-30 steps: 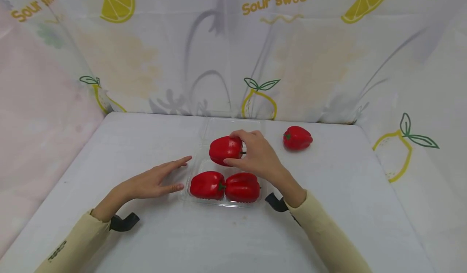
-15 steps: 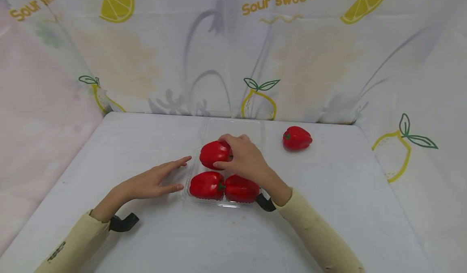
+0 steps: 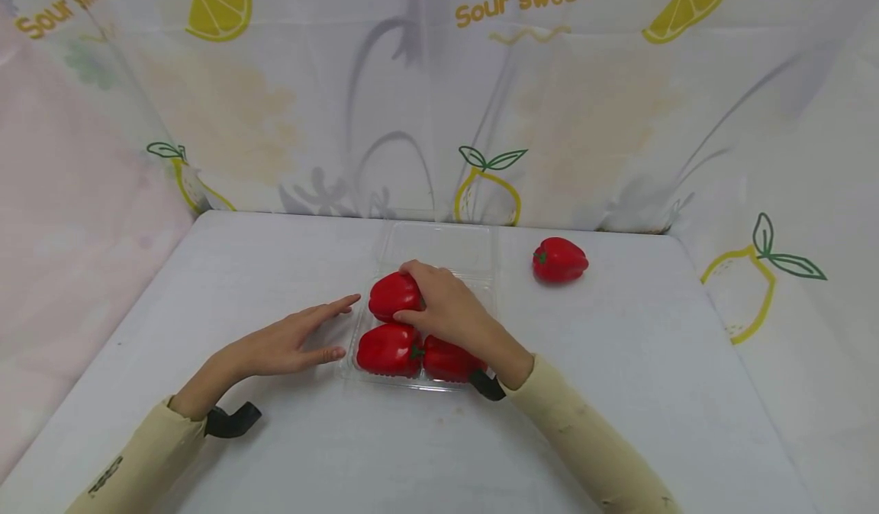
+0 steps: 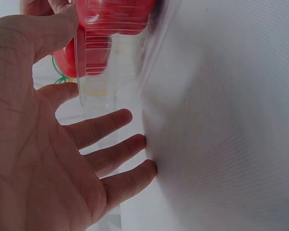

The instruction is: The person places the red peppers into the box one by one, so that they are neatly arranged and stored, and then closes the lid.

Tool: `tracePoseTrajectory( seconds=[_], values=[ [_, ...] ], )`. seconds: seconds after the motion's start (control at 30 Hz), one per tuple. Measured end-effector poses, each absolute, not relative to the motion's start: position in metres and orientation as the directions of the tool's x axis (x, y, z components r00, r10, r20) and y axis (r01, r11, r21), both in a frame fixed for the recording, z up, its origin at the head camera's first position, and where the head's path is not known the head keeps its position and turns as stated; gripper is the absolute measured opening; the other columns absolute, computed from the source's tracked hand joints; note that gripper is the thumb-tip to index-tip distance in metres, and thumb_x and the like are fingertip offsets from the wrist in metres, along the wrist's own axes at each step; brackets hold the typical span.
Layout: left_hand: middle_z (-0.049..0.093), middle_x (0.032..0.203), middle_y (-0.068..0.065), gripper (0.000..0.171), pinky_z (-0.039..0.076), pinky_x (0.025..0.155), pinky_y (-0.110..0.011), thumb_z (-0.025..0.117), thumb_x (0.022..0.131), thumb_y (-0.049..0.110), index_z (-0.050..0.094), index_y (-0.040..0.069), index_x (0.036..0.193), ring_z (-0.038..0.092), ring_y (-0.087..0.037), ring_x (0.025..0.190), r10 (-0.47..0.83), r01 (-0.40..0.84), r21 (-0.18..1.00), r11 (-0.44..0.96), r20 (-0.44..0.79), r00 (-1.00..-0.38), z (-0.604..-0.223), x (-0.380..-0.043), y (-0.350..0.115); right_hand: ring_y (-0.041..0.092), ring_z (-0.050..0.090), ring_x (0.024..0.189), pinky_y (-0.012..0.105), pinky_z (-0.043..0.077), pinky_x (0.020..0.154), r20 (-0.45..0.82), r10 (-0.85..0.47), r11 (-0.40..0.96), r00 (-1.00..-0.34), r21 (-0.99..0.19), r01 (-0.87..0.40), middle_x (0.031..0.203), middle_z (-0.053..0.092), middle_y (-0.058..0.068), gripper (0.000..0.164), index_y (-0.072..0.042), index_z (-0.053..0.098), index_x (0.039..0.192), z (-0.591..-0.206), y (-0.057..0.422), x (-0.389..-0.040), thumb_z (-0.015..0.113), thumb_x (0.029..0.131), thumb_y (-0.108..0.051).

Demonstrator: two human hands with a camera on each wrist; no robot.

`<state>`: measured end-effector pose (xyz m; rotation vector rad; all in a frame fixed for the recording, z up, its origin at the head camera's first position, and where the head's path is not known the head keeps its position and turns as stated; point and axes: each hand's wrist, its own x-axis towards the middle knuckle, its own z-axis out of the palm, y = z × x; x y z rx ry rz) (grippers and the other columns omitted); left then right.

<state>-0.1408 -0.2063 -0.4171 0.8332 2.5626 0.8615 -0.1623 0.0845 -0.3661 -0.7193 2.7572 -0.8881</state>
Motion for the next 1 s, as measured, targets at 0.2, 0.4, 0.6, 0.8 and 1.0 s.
tracePoseTrajectory(
  seconds=[0.2, 0.4, 0.6, 0.8, 1.0],
  values=[
    [0.037, 0.154, -0.001, 0.081, 0.037, 0.106, -0.056, 0.063, 0.090, 0.054, 0.026, 0.027, 0.157, 0.039, -0.024, 0.138, 0.614, 0.429, 0.627, 0.650, -0.100, -0.783, -0.417, -0.141, -0.206, 0.023, 0.059, 0.107, 0.039, 0.057, 0.080, 0.003, -0.506, 0.668, -0.862, -0.631, -0.394, 0.121, 0.061, 0.005, 0.065, -0.010, 0.048, 0.136, -0.365, 0.085, -0.161, 0.082, 0.082, -0.020],
    [0.038, 0.154, -0.004, 0.081, 0.038, 0.105, -0.058, 0.063, 0.090, 0.054, 0.026, 0.025, 0.157, 0.041, -0.026, 0.137, 0.617, 0.438, 0.622, 0.649, -0.093, -0.782, -0.417, -0.140, -0.206, 0.024, 0.062, 0.107, 0.039, 0.056, 0.083, 0.050, -0.512, 0.648, -0.857, -0.633, -0.424, 0.122, 0.062, 0.006, 0.055, -0.009, 0.055, 0.131, -0.362, 0.093, -0.157, 0.080, 0.083, -0.013],
    [0.038, 0.154, -0.005, 0.081, 0.038, 0.104, -0.059, 0.062, 0.091, 0.053, 0.027, 0.023, 0.157, 0.041, -0.028, 0.137, 0.627, 0.448, 0.627, 0.637, -0.083, -0.775, -0.416, -0.141, -0.206, 0.023, 0.063, 0.103, 0.038, 0.057, 0.082, 0.075, -0.517, 0.680, -0.853, -0.568, -0.463, 0.118, 0.065, 0.005, 0.052, -0.011, 0.060, 0.129, -0.361, 0.096, -0.154, 0.082, 0.082, -0.014],
    [0.038, 0.154, -0.003, 0.081, 0.038, 0.105, -0.058, 0.063, 0.090, 0.054, 0.026, 0.026, 0.157, 0.040, -0.026, 0.137, 0.618, 0.430, 0.631, 0.645, -0.100, -0.780, -0.417, -0.140, -0.207, 0.026, 0.065, 0.102, 0.039, 0.057, 0.082, 0.066, -0.528, 0.683, -0.847, -0.561, -0.469, 0.115, 0.068, 0.005, 0.052, -0.010, 0.062, 0.128, -0.363, 0.094, -0.157, 0.083, 0.081, -0.014],
    [0.039, 0.153, -0.001, 0.081, 0.037, 0.106, -0.057, 0.062, 0.090, 0.057, 0.024, 0.030, 0.157, 0.039, -0.023, 0.137, 0.611, 0.426, 0.623, 0.656, -0.107, -0.784, -0.418, -0.142, -0.207, 0.026, 0.065, 0.103, 0.039, 0.057, 0.083, 0.047, -0.523, 0.692, -0.851, -0.559, -0.456, 0.112, 0.069, 0.006, 0.048, -0.009, 0.063, 0.120, -0.367, 0.091, -0.160, 0.085, 0.077, -0.014]
  ],
)
